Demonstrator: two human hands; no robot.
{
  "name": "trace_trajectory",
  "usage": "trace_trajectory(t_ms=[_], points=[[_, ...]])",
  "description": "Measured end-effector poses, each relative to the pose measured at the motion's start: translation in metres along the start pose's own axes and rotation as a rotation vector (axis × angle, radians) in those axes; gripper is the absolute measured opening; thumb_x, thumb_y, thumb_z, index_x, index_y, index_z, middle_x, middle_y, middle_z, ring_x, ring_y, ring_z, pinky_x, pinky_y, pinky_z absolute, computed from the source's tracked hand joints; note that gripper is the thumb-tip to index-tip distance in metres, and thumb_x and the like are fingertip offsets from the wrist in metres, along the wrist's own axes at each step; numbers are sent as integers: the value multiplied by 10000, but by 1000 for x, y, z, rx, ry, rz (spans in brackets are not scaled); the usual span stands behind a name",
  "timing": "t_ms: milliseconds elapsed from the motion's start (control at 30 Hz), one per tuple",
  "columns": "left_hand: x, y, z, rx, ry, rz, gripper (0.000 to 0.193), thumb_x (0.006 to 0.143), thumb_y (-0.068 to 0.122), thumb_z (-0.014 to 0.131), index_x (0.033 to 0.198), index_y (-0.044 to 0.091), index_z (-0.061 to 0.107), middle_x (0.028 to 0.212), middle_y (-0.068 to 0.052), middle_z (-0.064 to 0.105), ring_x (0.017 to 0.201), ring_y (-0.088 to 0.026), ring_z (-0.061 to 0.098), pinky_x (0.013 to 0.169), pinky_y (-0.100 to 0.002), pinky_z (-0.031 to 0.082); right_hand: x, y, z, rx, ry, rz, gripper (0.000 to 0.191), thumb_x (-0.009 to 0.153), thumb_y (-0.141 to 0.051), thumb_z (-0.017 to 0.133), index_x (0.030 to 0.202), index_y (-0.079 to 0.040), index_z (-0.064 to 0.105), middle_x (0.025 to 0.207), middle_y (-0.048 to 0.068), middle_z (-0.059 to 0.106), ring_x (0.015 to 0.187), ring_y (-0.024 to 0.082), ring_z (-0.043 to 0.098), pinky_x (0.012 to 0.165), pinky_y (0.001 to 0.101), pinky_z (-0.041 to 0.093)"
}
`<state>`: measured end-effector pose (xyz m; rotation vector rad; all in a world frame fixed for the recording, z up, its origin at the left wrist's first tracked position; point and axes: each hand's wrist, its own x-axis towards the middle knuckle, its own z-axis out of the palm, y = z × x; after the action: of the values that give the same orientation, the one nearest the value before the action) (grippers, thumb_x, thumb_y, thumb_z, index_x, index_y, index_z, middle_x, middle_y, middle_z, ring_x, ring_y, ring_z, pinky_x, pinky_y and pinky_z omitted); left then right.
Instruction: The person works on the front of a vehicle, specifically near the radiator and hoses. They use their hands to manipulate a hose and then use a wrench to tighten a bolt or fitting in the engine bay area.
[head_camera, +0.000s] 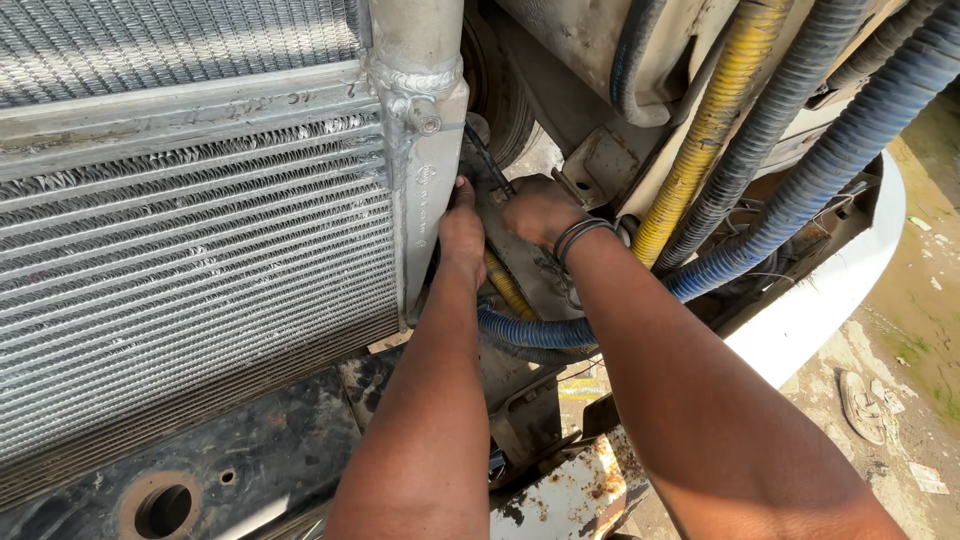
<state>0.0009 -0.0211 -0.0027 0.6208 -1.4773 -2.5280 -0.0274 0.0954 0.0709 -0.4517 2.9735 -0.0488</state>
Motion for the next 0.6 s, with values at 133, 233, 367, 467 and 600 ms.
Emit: trace_trajectory(t_ms=[133, 233, 367, 467, 600], points=[[-1, 4, -3, 59, -23, -8, 843, 925, 628, 546, 1554, 88, 392, 1599, -90, 429, 1384, -285, 464, 1143, -398, 354, 6, 1, -1, 56, -29, 103, 387, 891, -291, 601, 1011, 48, 745, 1038, 274, 734, 963, 391, 727, 854, 468, 561], [-3, 2, -1, 83, -20, 37, 846, 951, 604, 543, 1572, 68, 337, 1629, -106, 361, 1448, -275, 379, 1183, -396, 278, 1, -8, -7, 151, -24, 202, 502, 962, -408, 569, 1000, 61, 744, 1022, 281, 732, 951, 387, 723, 838, 470, 551], [-11, 1, 4, 115, -45, 90, 842, 950, 585, 525, 1568, 42, 346, 1636, -127, 356, 1455, -298, 373, 1191, -413, 285, -19, -18, -24, 333, -146, 301, 384, 814, -255, 685, 1035, 57, 716, 1020, 255, 752, 930, 363, 753, 810, 463, 574], [-17, 7, 1, 80, -38, 19, 834, 957, 569, 531, 1567, 35, 339, 1635, -136, 356, 1466, -294, 367, 1201, -430, 281, -30, -29, -33, 386, -55, 302, 383, 782, -229, 693, 1047, 44, 726, 1032, 235, 753, 941, 336, 765, 827, 434, 579], [-20, 20, 0, -34, -78, -142, 812, 952, 547, 542, 1566, 47, 360, 1620, -154, 374, 1465, -298, 377, 1194, -469, 275, -38, -33, -38, 378, 12, 290, 376, 778, -207, 686, 1046, 52, 739, 1065, 252, 740, 982, 345, 737, 863, 414, 565]])
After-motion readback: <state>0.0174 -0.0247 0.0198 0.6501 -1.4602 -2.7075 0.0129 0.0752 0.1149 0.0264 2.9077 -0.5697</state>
